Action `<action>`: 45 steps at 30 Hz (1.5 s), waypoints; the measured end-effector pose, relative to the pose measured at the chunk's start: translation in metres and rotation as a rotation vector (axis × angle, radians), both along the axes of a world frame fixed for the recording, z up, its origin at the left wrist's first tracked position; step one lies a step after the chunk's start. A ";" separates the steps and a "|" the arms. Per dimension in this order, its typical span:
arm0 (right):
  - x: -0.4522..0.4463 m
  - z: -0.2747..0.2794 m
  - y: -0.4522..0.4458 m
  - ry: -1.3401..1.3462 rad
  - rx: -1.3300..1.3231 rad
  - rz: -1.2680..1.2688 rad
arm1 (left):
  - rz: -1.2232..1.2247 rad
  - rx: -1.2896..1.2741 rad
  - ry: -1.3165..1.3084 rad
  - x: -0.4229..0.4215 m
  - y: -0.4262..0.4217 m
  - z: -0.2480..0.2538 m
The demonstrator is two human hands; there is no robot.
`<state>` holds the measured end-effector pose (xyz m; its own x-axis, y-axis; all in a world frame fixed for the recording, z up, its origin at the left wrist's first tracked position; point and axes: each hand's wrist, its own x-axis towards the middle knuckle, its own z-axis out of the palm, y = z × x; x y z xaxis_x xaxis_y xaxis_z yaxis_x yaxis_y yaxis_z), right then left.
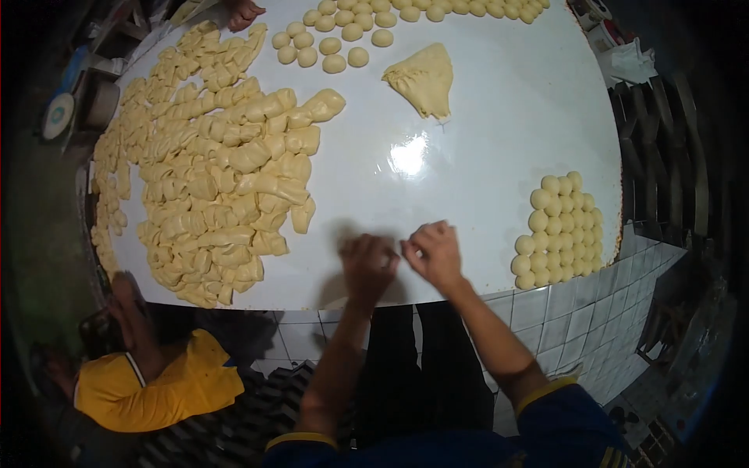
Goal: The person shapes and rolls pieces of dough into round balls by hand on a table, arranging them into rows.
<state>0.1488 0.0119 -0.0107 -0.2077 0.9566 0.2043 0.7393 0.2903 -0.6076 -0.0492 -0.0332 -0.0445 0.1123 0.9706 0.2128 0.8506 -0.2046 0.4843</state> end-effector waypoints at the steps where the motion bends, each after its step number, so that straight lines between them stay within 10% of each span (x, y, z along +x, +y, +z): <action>1: -0.011 0.002 -0.015 0.023 -0.023 0.031 | 0.020 0.029 -0.110 0.014 0.004 0.006; 45: 0.061 -0.001 -0.014 -0.118 0.065 0.067 | -0.046 -0.028 0.067 -0.053 -0.008 0.009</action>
<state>0.2096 -0.0023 -0.0120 -0.2974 0.9252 0.2357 0.7821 0.3776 -0.4957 -0.1020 -0.0412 -0.0352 0.1703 0.9695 0.1764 0.8714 -0.2317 0.4324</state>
